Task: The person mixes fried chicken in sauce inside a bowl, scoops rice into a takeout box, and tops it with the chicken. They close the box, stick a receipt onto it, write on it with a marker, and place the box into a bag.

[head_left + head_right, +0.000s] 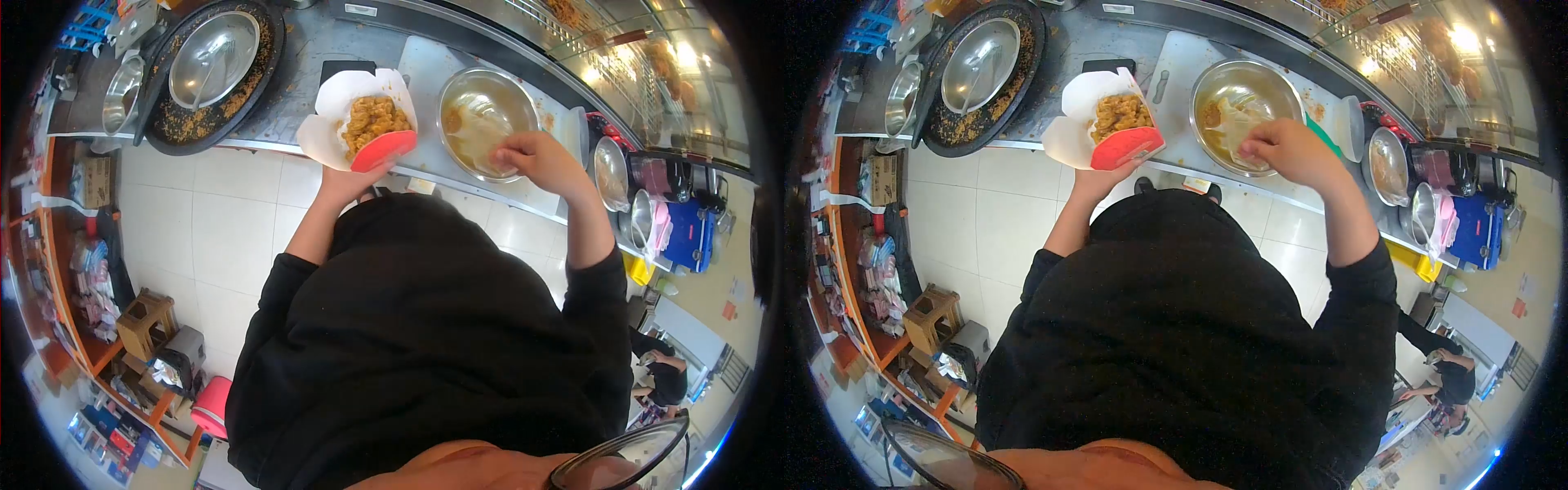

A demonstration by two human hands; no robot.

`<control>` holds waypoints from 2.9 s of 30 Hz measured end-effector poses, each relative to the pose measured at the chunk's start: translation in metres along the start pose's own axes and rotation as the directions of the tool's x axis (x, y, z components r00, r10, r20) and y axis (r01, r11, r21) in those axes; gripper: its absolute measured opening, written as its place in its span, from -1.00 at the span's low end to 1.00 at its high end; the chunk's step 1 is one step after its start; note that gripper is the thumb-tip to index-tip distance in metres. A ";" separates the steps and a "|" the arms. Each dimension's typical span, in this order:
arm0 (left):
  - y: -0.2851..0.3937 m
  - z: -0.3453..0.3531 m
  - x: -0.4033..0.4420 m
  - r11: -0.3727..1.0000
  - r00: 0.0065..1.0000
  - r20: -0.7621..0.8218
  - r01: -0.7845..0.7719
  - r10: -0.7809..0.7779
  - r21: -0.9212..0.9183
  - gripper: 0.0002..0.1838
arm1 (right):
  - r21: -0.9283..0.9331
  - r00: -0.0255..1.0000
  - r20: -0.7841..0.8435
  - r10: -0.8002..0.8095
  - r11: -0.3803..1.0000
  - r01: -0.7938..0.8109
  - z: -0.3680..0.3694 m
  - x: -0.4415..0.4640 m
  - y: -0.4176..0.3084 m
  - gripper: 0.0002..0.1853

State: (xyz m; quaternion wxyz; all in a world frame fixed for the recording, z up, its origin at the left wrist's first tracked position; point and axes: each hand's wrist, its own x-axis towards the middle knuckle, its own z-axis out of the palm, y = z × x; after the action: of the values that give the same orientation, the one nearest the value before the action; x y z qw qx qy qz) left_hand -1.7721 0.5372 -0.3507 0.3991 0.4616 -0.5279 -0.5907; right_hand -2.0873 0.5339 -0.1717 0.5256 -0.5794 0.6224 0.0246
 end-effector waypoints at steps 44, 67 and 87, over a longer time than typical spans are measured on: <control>0.015 -0.011 0.027 0.667 0.687 -0.020 -0.697 0.726 0.263 0.02 | 0.520 0.665 -0.677 -0.315 0.436 0.735 0.147 0.143 -0.019 -0.32; 0.036 -0.034 0.039 0.651 0.909 0.100 -0.363 0.404 0.667 0.10 | -0.096 0.595 -0.447 -0.668 0.698 0.710 0.093 0.150 -0.067 -0.53; 0.060 -0.014 0.032 0.693 0.900 0.223 -0.432 0.376 0.577 0.12 | 0.048 0.795 -0.065 -0.604 0.793 0.607 0.067 0.163 -0.053 -0.66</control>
State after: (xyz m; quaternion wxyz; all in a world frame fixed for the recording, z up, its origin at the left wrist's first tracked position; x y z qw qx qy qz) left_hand -1.7677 0.4957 -0.2950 0.3237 0.4119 -0.7957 -0.3040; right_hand -1.9689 0.4462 -0.2819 0.5103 -0.7305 0.4170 -0.1788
